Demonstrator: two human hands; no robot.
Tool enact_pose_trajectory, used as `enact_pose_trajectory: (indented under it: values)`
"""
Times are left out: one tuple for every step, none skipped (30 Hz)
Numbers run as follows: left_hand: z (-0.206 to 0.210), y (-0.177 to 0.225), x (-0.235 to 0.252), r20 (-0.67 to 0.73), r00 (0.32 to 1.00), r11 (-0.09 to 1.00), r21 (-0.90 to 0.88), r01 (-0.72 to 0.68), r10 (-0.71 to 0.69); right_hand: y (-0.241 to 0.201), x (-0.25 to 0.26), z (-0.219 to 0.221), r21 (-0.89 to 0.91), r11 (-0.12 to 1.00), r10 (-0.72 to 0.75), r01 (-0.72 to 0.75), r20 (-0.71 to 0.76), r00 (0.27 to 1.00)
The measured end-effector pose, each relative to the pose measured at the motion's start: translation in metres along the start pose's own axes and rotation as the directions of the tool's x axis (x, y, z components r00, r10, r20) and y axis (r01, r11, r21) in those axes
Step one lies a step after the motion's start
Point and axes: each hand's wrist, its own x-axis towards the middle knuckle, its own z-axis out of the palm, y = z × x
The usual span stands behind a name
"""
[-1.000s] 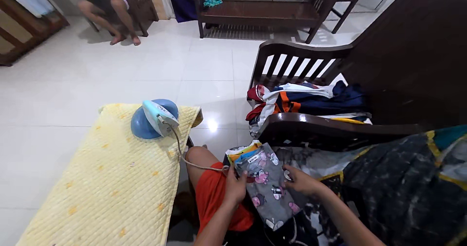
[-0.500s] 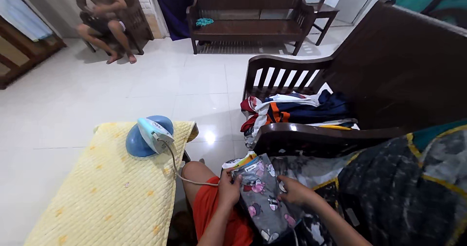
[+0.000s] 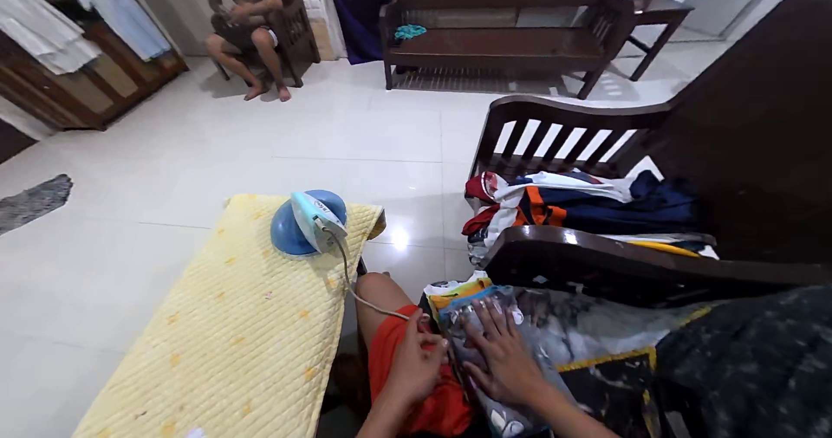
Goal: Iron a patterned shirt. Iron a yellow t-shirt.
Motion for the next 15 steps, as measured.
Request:
enact_pose_trajectory:
  values:
    - [-0.011, -0.002, -0.007, -0.016, 1.000, 1.000, -0.011, -0.011, 0.011, 0.003, 0.000, 0.005, -0.010, 1.000, 0.000, 0.000, 0.007, 1.000]
    - [-0.023, -0.005, -0.013, -0.049, 0.999, 1.000, -0.024, -0.020, 0.019, 0.003, 0.004, 0.003, -0.023, 1.000, -0.001, 0.002, 0.017, 1.000]
    - [-0.034, -0.009, -0.020, -0.088, 0.996, 0.999, -0.041, -0.022, 0.018, 0.000, 0.008, -0.001, -0.026, 1.000, 0.001, 0.000, 0.040, 0.999]
    - [-0.044, -0.014, -0.028, -0.127, 0.992, 0.998, -0.057, -0.022, 0.015, -0.004, 0.009, -0.004, -0.029, 1.000, 0.008, -0.006, 0.065, 0.998]
    - [-0.054, -0.018, -0.034, -0.163, 0.987, 0.997, -0.073, -0.029, 0.017, -0.007, 0.009, -0.008, -0.031, 0.999, 0.017, -0.015, 0.080, 0.997]
    - [-0.065, -0.021, -0.039, -0.202, 0.979, 0.994, -0.091, -0.053, 0.034, -0.008, 0.013, -0.013, -0.034, 0.999, 0.030, -0.027, 0.073, 0.997]
    - [-0.075, -0.025, -0.043, -0.241, 0.969, 0.990, -0.113, -0.079, 0.050, -0.009, 0.019, -0.019, -0.032, 0.999, 0.042, -0.041, 0.035, 0.998]
    - [-0.085, -0.030, -0.049, -0.276, 0.960, 0.986, -0.139, -0.096, 0.054, -0.010, 0.023, -0.023, -0.024, 0.998, 0.053, -0.054, -0.022, 0.998]
    - [-0.094, -0.038, -0.058, -0.312, 0.949, 0.981, -0.166, -0.102, 0.046, -0.012, 0.024, -0.027, -0.023, 0.998, 0.062, -0.064, -0.069, 0.996]
    - [-0.103, -0.047, -0.067, -0.346, 0.937, 0.976, -0.187, -0.108, 0.037, -0.014, 0.025, -0.028, -0.029, 0.997, 0.068, -0.071, -0.096, 0.993]
    - [-0.111, -0.056, -0.076, -0.388, 0.921, 0.972, -0.204, -0.117, 0.030, -0.013, 0.026, -0.026, -0.041, 0.996, 0.070, -0.074, -0.107, 0.992]
    - [-0.120, -0.064, -0.085, -0.430, 0.903, 0.966, -0.228, -0.125, 0.016, -0.010, 0.025, -0.018, -0.056, 0.996, 0.068, -0.073, -0.093, 0.993]
    - [-0.129, -0.074, -0.097, -0.470, 0.882, 0.958, -0.255, -0.135, -0.001, -0.005, 0.023, -0.008, -0.062, 0.995, 0.069, -0.073, -0.064, 0.996]
    - [-0.138, -0.084, -0.109, -0.510, 0.860, 0.948, -0.281, -0.146, -0.019, 0.001, 0.020, 0.001, -0.056, 0.996, 0.073, -0.075, -0.041, 0.996]
    - [-0.147, -0.093, -0.123, -0.552, 0.833, 0.939, -0.302, -0.164, -0.032, 0.004, 0.018, 0.004, -0.044, 0.995, 0.087, -0.088, -0.021, 0.996]
